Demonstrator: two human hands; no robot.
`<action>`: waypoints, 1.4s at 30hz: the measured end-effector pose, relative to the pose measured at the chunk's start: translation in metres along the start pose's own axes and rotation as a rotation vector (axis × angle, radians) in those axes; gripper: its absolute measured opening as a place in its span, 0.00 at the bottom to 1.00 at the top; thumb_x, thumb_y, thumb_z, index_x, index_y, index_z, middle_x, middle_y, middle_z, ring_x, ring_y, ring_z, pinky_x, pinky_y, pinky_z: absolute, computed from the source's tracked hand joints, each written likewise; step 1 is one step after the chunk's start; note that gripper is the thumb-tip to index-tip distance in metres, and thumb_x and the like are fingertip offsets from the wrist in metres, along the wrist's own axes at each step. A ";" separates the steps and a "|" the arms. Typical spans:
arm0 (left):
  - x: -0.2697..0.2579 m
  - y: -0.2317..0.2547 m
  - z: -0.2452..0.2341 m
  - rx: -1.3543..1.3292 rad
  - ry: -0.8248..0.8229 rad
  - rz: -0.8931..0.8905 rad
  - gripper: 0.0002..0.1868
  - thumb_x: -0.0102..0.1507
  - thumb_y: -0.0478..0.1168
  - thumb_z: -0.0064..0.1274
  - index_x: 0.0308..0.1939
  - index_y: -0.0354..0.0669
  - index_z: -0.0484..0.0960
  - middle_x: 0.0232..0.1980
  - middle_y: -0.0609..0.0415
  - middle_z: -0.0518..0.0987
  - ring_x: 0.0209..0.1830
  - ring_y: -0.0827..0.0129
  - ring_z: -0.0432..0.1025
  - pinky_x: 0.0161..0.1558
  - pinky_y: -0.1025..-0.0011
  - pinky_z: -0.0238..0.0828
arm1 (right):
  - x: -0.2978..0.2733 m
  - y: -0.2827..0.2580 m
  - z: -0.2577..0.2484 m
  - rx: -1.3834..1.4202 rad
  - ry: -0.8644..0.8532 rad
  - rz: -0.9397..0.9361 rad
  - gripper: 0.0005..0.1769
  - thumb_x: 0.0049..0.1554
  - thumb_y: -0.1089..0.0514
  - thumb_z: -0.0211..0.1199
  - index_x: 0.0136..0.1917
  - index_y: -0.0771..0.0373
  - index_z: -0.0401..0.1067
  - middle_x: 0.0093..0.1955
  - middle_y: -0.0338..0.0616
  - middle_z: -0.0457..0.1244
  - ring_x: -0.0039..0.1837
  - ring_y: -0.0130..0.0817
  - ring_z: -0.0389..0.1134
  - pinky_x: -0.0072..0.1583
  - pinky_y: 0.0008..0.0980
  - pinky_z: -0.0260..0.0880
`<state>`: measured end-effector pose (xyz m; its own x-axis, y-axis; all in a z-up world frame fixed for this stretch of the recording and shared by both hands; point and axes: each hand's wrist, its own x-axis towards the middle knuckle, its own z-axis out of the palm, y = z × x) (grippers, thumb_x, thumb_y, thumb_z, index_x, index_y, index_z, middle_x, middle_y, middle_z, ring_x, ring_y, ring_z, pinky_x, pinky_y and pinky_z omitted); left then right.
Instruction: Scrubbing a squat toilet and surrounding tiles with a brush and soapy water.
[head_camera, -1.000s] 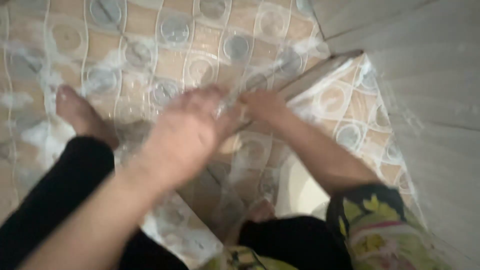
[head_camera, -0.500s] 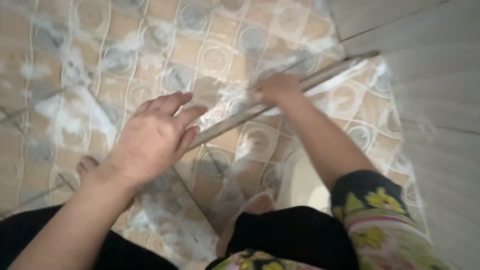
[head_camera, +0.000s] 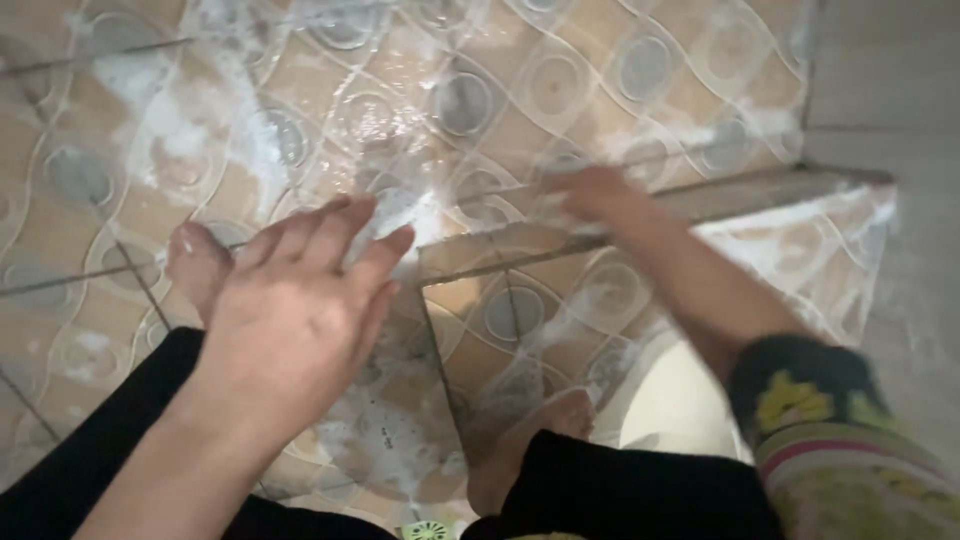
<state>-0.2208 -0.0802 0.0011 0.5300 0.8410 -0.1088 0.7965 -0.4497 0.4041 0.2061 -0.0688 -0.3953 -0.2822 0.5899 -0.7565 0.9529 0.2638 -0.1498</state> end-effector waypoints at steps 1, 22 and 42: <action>-0.002 -0.002 0.005 0.043 0.003 0.010 0.20 0.60 0.41 0.56 0.56 0.44 0.82 0.61 0.41 0.79 0.61 0.50 0.74 0.61 0.54 0.69 | -0.010 -0.078 -0.049 0.031 -0.133 -0.031 0.30 0.53 0.44 0.61 0.70 0.40 0.71 0.69 0.47 0.65 0.69 0.52 0.65 0.68 0.52 0.63; -0.076 -0.033 -0.006 0.074 -0.058 -0.084 0.20 0.60 0.40 0.54 0.56 0.41 0.83 0.60 0.39 0.80 0.61 0.51 0.74 0.61 0.56 0.68 | -0.041 -0.146 -0.087 0.133 -0.241 -0.039 0.33 0.54 0.47 0.60 0.73 0.39 0.66 0.68 0.47 0.66 0.67 0.52 0.67 0.66 0.51 0.66; -0.083 -0.070 -0.014 0.134 -0.087 -0.240 0.20 0.60 0.44 0.57 0.56 0.45 0.84 0.62 0.46 0.80 0.58 0.54 0.76 0.60 0.55 0.71 | -0.060 -0.078 -0.103 0.135 -0.297 0.193 0.35 0.56 0.37 0.63 0.75 0.42 0.65 0.70 0.49 0.66 0.70 0.51 0.67 0.70 0.49 0.65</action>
<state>-0.3245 -0.1142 -0.0051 0.3400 0.9018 -0.2668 0.9305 -0.2813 0.2347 0.1372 -0.0456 -0.2729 -0.0705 0.3671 -0.9275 0.9970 0.0550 -0.0540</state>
